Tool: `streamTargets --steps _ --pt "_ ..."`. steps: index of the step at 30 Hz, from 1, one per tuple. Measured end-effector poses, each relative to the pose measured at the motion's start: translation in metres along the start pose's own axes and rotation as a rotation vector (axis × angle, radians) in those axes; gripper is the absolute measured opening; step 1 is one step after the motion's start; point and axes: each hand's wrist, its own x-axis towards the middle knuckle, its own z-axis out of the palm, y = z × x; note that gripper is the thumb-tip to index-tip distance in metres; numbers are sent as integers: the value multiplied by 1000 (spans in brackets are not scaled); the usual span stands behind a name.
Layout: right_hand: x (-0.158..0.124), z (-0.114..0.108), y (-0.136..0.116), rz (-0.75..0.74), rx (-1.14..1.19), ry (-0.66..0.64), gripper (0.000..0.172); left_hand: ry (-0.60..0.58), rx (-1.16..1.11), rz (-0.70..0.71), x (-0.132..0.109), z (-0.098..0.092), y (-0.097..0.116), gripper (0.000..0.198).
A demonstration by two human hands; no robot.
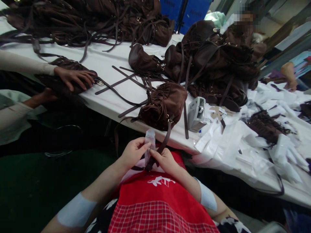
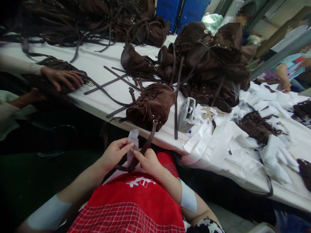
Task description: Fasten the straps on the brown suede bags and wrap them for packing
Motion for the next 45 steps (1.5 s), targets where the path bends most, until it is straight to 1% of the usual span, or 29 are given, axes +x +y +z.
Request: streamTargets --steps 3,6,8,9,11,14,17,19,20,21,23,26,29,33,36,39,41,45 --pt "-2 0 -3 -4 -105 -9 42 106 -151 -47 5 2 6 21" --pt "-3 -1 -6 3 -151 -26 39 206 -263 -83 8 4 13 27" --pt "-4 -2 -7 -6 -161 -44 38 242 -286 -90 9 5 16 31" --pt "-3 -2 -7 -10 -160 -48 38 240 -276 -85 10 5 16 32" --pt "-3 -2 -6 -5 -152 -50 39 187 -202 -61 9 5 14 32" --pt "-3 -4 -4 10 -181 -67 40 83 35 13 9 0 10 27" --pt "-6 -11 -8 -1 -241 -132 39 80 295 142 10 -11 8 27" --pt "-8 -18 -16 -23 -236 -158 40 81 398 200 11 -20 9 27" --pt "-9 -22 -20 -29 -207 -141 41 77 425 206 11 -24 9 28" --pt "-11 -26 -25 -30 -158 -106 43 70 437 200 11 -26 10 29" --pt "-13 -33 -34 -50 -37 8 48 48 428 154 10 -29 12 33" --pt "-14 -40 -45 -138 103 181 49 0 383 73 8 -26 13 35" --pt "-14 -44 -54 -194 161 267 47 -69 403 71 7 -21 12 34" --pt "-12 -43 -61 -205 162 326 50 -170 516 125 7 -19 8 34" --pt "-11 -41 -63 -195 157 354 51 -229 573 126 6 -20 6 35" --pt "-11 -39 -61 -193 122 385 51 -244 589 120 5 -19 7 36" --pt "-10 -38 -58 -218 79 394 49 -241 583 122 5 -18 8 36" --pt "-11 -38 -53 -229 25 344 49 -234 557 147 4 -16 13 35"
